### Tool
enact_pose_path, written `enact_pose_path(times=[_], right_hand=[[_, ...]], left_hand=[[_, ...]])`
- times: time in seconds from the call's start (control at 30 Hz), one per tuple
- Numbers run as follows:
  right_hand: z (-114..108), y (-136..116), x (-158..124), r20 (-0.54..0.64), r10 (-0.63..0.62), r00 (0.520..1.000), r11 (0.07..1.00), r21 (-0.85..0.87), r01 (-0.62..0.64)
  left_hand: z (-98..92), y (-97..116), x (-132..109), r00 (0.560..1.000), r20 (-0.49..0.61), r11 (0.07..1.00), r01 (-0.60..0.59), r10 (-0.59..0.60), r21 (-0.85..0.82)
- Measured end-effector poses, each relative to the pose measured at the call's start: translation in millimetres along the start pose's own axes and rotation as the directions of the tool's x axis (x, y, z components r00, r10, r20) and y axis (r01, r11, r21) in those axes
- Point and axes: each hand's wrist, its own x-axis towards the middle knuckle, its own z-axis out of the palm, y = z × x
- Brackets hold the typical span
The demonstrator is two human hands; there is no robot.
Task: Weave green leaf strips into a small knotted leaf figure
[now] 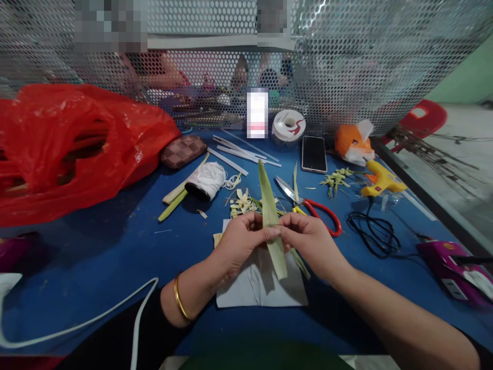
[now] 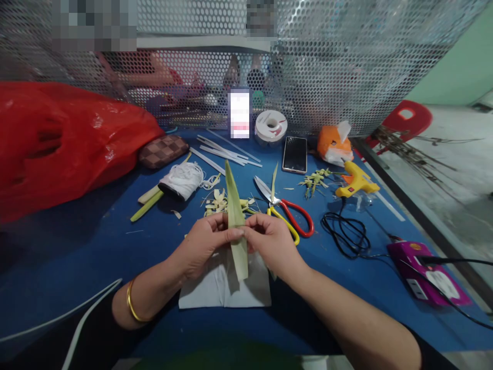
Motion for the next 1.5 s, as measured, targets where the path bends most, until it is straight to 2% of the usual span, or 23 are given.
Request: enact_pose_path(times=[0.17,0.33,0.57,0.83,1.0,1.27,1.5], right_hand=[[-2.6,-8.4,-0.1,0.065,0.102,0.993,0.986,0.128,-0.110],[-2.5,-6.6,-1.1,0.091,0.059,0.994,0.992,0.109,-0.068],[0.7,-4.3,-0.6,0.062,0.003,0.998,0.995,0.097,-0.009],[2.8,0.2,-0.2,0.111,0.018,0.994,0.971,0.236,-0.044],[3.5,2.7,0.3,0.164,0.058,0.985,0.931,0.347,-0.113],[1.3,1.4,2.1,0.245,0.097,0.965,0.879,0.434,-0.198],[0.3,1.5,2.6,0.285,0.073,0.956,0.873,0.446,-0.200]], left_hand=[[-1.2,3.0,0.3,1.000,-0.006,0.997,0.010,-0.010,-0.077],[-2.0,1.4,0.7,0.998,-0.060,0.998,-0.011,0.006,-0.069],[-1.3,-1.6,1.8,0.996,-0.049,0.985,0.069,-0.078,-0.156],[-1.8,-2.6,1.2,0.993,-0.015,0.985,0.111,-0.114,-0.134],[-1.0,0.0,0.0,0.993,0.018,0.982,0.122,-0.121,-0.142],[1.1,5.9,-1.4,0.986,0.108,0.971,0.147,-0.128,-0.190],[1.4,3.1,0.4,0.996,0.036,0.976,0.088,-0.083,-0.199]])
